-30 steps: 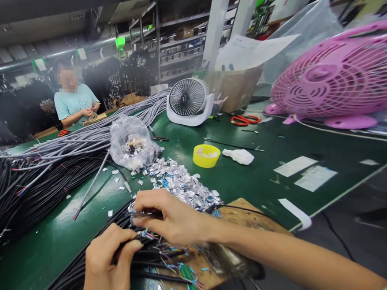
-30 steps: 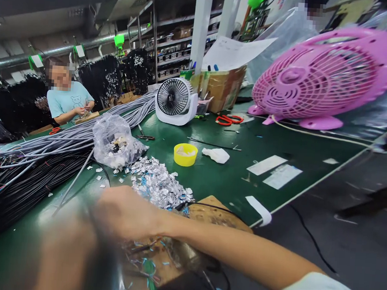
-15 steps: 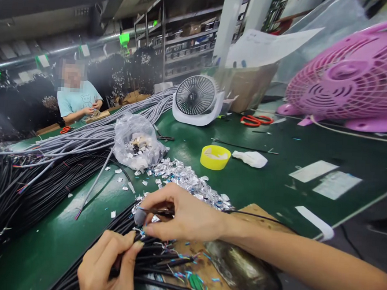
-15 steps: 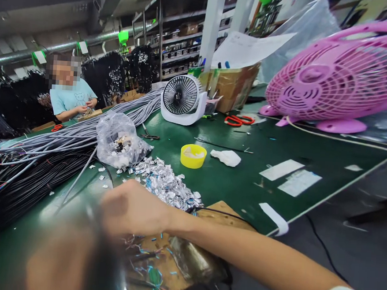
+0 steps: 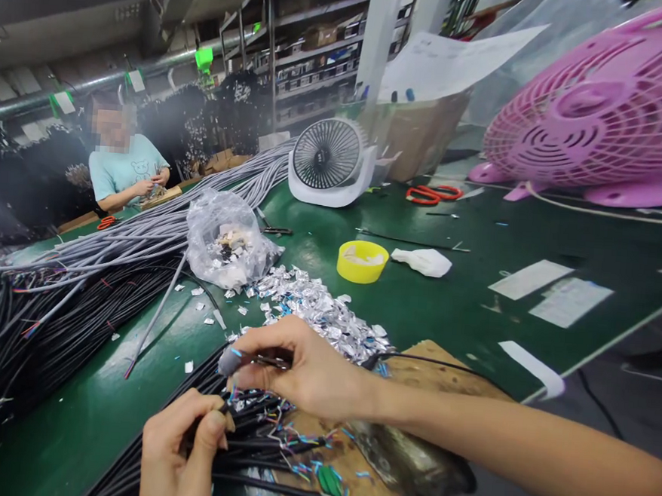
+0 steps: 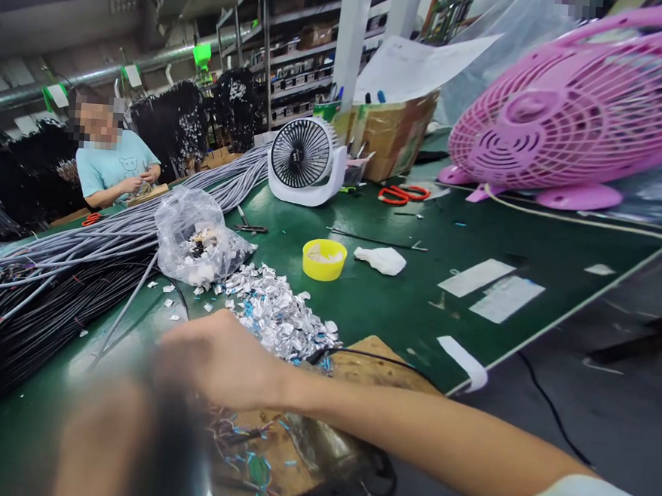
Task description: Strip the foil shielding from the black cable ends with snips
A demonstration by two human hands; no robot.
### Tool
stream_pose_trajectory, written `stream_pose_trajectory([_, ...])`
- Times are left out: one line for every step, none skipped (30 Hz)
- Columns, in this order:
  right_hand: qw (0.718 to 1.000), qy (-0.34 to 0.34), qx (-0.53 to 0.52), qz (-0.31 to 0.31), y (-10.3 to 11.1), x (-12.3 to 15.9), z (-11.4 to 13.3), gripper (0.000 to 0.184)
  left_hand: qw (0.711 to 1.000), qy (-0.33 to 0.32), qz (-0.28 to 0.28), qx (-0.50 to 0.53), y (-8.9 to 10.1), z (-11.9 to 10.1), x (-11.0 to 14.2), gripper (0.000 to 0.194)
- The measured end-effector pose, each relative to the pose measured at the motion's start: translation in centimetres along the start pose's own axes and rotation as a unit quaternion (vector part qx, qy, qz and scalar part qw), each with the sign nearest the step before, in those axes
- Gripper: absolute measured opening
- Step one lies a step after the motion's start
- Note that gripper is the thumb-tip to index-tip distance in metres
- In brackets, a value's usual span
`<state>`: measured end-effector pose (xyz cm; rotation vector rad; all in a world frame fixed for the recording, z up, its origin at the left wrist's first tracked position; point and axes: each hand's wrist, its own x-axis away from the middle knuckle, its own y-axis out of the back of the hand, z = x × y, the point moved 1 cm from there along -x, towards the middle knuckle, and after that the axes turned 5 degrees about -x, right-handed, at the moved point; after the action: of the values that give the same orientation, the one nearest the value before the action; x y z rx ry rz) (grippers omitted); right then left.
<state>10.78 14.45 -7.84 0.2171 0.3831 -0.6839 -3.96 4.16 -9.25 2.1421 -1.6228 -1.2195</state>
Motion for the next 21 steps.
stream_pose_trajectory([1.000, 0.004, -0.003, -0.007, -0.05, 0.03, 0.07, 0.011, 1.000, 0.009, 0.002, 0.001, -0.02, 0.03, 0.00, 0.029])
stream_pose_trajectory([1.000, 0.007, -0.003, -0.009, -0.07, 0.07, 0.16, 0.012, 1.000, 0.016, 0.003, 0.002, -0.04, 0.05, 0.01, 0.031])
stream_pose_trajectory([1.000, 0.010, -0.002, -0.009, -0.07, 0.11, 0.26, 0.013, 1.000, 0.022, 0.003, 0.003, -0.06, 0.07, 0.04, 0.033])
stream_pose_trajectory([1.000, 0.011, -0.001, -0.010, -0.05, 0.14, 0.35, 0.013, 1.000, 0.026, 0.003, 0.004, -0.06, 0.07, 0.07, 0.034])
stream_pose_trajectory([1.000, 0.011, -0.001, -0.008, -0.03, 0.17, 0.41, 0.013, 1.000, 0.030, 0.003, 0.006, -0.07, 0.07, 0.11, 0.035])
stream_pose_trajectory([1.000, 0.012, -0.001, -0.005, -0.01, 0.19, 0.45, 0.014, 0.999, 0.033, 0.002, 0.008, -0.07, 0.07, 0.14, 0.035])
stream_pose_trajectory([1.000, 0.012, -0.002, -0.005, 0.01, 0.19, 0.45, 0.014, 0.999, 0.035, 0.001, 0.010, -0.07, 0.07, 0.17, 0.035])
stream_pose_trajectory([1.000, 0.012, -0.004, -0.006, 0.03, 0.18, 0.44, 0.014, 0.999, 0.037, 0.000, 0.012, -0.07, 0.07, 0.18, 0.036])
stream_pose_trajectory([1.000, 0.011, -0.006, -0.006, 0.04, 0.16, 0.42, 0.015, 0.999, 0.039, -0.001, 0.014, -0.08, 0.06, 0.19, 0.036])
stream_pose_trajectory([1.000, 0.010, -0.008, -0.007, 0.03, 0.13, 0.39, 0.016, 0.999, 0.040, -0.003, 0.016, -0.08, 0.05, 0.18, 0.036])
stream_pose_trajectory([1.000, 0.008, -0.009, -0.006, 0.02, 0.10, 0.35, 0.016, 0.999, 0.041, -0.004, 0.017, -0.08, 0.03, 0.18, 0.036])
stream_pose_trajectory([1.000, 0.006, -0.011, -0.004, 0.00, 0.08, 0.32, 0.016, 0.999, 0.041, -0.007, 0.017, -0.07, -0.01, 0.17, 0.035])
stream_pose_trajectory([1.000, 0.004, -0.012, 0.000, -0.02, 0.07, 0.28, 0.016, 0.999, 0.040, -0.010, 0.016, -0.06, -0.05, 0.16, 0.034])
stream_pose_trajectory([1.000, 0.002, -0.014, 0.003, -0.03, 0.08, 0.25, 0.016, 0.999, 0.039, -0.013, 0.014, -0.05, -0.10, 0.16, 0.032])
stream_pose_trajectory([1.000, 0.000, -0.014, 0.007, -0.04, 0.10, 0.21, 0.015, 0.999, 0.038, -0.016, 0.011, -0.03, -0.16, 0.16, 0.031])
stream_pose_trajectory([1.000, -0.001, -0.014, 0.012, -0.04, 0.13, 0.17, 0.015, 0.999, 0.037, -0.020, 0.009, -0.02, -0.21, 0.17, 0.029])
stream_pose_trajectory([1.000, 0.000, -0.014, 0.016, -0.03, 0.16, 0.14, 0.014, 0.999, 0.036, -0.023, 0.007, 0.00, -0.26, 0.19, 0.027])
stream_pose_trajectory([1.000, 0.001, -0.013, 0.020, 0.00, 0.19, 0.11, 0.013, 0.999, 0.036, -0.026, 0.004, 0.01, -0.30, 0.22, 0.025])
stream_pose_trajectory([1.000, 0.001, -0.013, 0.025, 0.02, 0.22, 0.09, 0.013, 0.999, 0.036, -0.029, 0.001, 0.02, -0.33, 0.24, 0.023])
stream_pose_trajectory([0.999, 0.001, -0.015, 0.028, 0.06, 0.24, 0.08, 0.013, 0.999, 0.037, -0.032, -0.001, 0.02, -0.36, 0.27, 0.021])
stream_pose_trajectory([0.999, 0.001, -0.017, 0.030, 0.09, 0.25, 0.07, 0.014, 0.999, 0.039, -0.034, -0.004, 0.01, -0.38, 0.29, 0.020])
